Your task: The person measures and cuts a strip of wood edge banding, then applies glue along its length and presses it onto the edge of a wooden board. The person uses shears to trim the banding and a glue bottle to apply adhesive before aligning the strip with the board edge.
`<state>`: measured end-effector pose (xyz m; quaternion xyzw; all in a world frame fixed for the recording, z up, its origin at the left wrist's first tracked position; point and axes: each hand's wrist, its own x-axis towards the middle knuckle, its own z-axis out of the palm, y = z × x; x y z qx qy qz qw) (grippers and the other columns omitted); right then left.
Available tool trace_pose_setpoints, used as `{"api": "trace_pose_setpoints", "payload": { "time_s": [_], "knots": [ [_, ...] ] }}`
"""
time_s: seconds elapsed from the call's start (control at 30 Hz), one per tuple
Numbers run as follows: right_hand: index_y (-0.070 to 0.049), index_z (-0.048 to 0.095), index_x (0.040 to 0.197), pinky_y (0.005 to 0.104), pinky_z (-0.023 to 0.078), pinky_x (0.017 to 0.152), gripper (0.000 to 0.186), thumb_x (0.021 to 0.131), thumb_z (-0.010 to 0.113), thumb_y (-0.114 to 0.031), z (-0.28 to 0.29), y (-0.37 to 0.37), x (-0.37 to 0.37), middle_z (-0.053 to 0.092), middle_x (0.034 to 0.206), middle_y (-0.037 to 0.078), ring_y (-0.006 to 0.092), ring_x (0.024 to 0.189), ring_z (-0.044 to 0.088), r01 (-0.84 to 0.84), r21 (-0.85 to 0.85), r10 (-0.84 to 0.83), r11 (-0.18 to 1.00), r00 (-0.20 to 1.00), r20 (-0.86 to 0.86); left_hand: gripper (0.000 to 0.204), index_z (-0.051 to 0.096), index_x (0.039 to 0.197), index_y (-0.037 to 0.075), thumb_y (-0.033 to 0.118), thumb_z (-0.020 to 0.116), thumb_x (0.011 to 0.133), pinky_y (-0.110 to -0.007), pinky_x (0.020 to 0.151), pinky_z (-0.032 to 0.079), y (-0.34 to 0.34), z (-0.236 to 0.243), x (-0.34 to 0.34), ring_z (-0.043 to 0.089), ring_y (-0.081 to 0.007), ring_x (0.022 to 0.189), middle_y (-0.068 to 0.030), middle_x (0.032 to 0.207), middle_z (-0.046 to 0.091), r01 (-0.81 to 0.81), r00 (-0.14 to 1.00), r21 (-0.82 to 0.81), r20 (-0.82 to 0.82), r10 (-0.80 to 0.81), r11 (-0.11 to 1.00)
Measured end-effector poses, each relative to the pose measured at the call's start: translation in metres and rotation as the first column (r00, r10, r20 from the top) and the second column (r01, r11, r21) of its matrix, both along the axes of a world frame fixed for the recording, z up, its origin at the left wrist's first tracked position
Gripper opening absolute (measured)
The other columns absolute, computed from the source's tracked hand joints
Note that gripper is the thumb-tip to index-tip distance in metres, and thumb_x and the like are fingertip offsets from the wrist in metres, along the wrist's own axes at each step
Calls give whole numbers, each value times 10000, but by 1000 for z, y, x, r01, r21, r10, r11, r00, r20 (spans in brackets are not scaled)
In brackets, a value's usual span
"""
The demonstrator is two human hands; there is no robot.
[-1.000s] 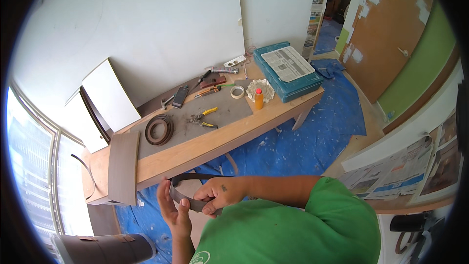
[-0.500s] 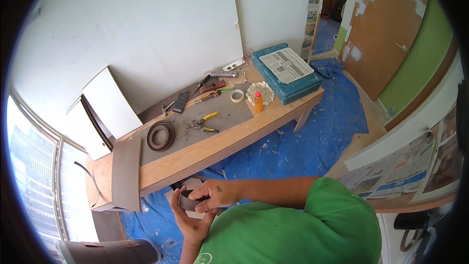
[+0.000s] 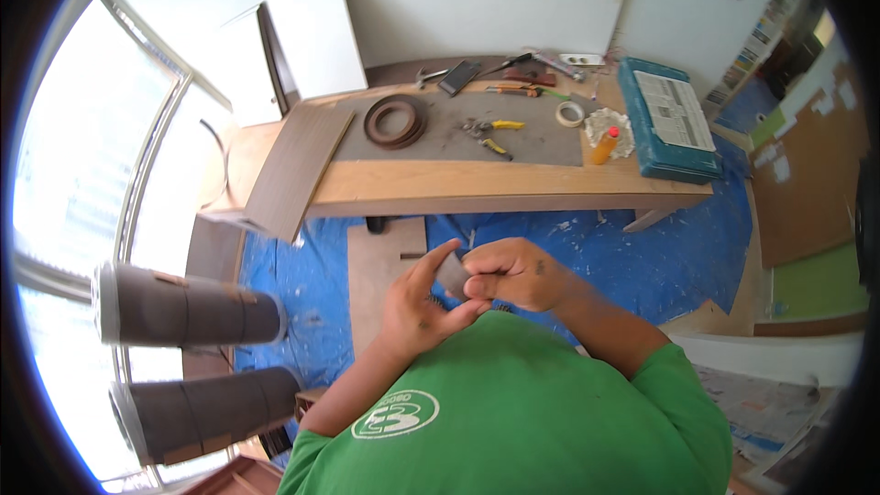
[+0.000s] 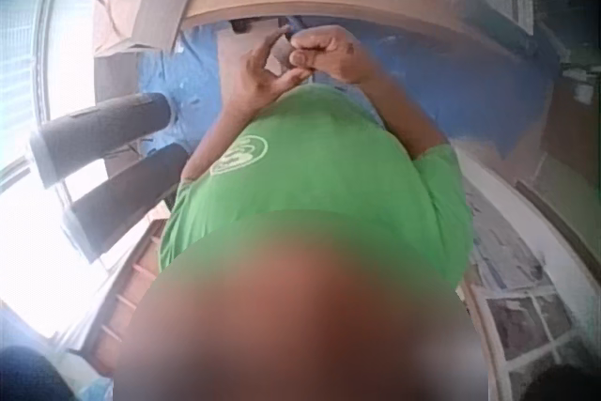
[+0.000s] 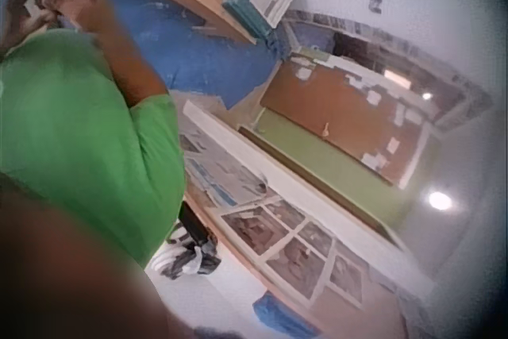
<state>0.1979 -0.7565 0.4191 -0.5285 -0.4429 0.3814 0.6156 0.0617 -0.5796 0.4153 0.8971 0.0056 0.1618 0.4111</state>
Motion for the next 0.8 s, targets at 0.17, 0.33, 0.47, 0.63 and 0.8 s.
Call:
{"api": "trace_pose_setpoints", "payload": {
  "time_s": [0.17, 0.33, 0.47, 0.63, 0.8],
  "knots": [
    [-51, 560, 769, 282, 414, 647, 399, 1039, 660, -326, 2, 4, 0, 536, 760, -16, 55, 743, 490, -23, -25, 21, 999, 997, -77, 851, 596, 1406, 12, 428, 916, 736, -441, 920, 564, 0, 3, 0, 708, -382, 1069, -223, 1243, 700, -9, 1000, 4, -1, 9, 1000],
    [-21, 603, 864, 274, 438, 641, 439, 1041, 629, -423, -9, 9, -6, 586, 759, -17, 79, 728, 537, 25, -45, -26, 999, 1000, -17, 830, 574, 1440, -11, 461, 840, 811, -454, 988, 539, 7, -2, 2, 679, -397, 1160, -238, 1310, 672, 32, 995, 133, 94, -44, 991],
    [-51, 636, 851, 269, 458, 629, 366, 1044, 615, -362, -16, 7, -2, 634, 769, 12, 86, 711, 581, -71, -20, 64, 997, 968, -243, 775, 627, 1344, -32, 536, 788, 841, -462, 997, 531, -6, -6, 11, 671, -411, 1175, -238, 1323, 665, 34, 995, 2, 98, -34, 999],
    [-58, 657, 824, 274, 449, 581, 355, 1035, 621, -342, -8, 3, -1, 622, 706, 14, 100, 634, 568, -139, -3, 134, 990, 966, -220, 753, 642, 1084, -38, 663, 746, 828, -433, 854, 539, 1, -7, 23, 670, -383, 1003, -196, 1101, 675, 95, 961, 125, 248, -124, 988],
    [-40, 631, 835, 272, 430, 583, 418, 1048, 637, -399, 5, -5, -8, 583, 699, 5, 94, 638, 551, -61, -109, 23, 992, 947, -321, 756, 539, 874, -2, 714, 761, 782, -413, 622, 419, 1, -18, 26, 508, -294, 691, -118, 794, 497, 99, 981, 12, 166, -100, 995]
  ]
}}
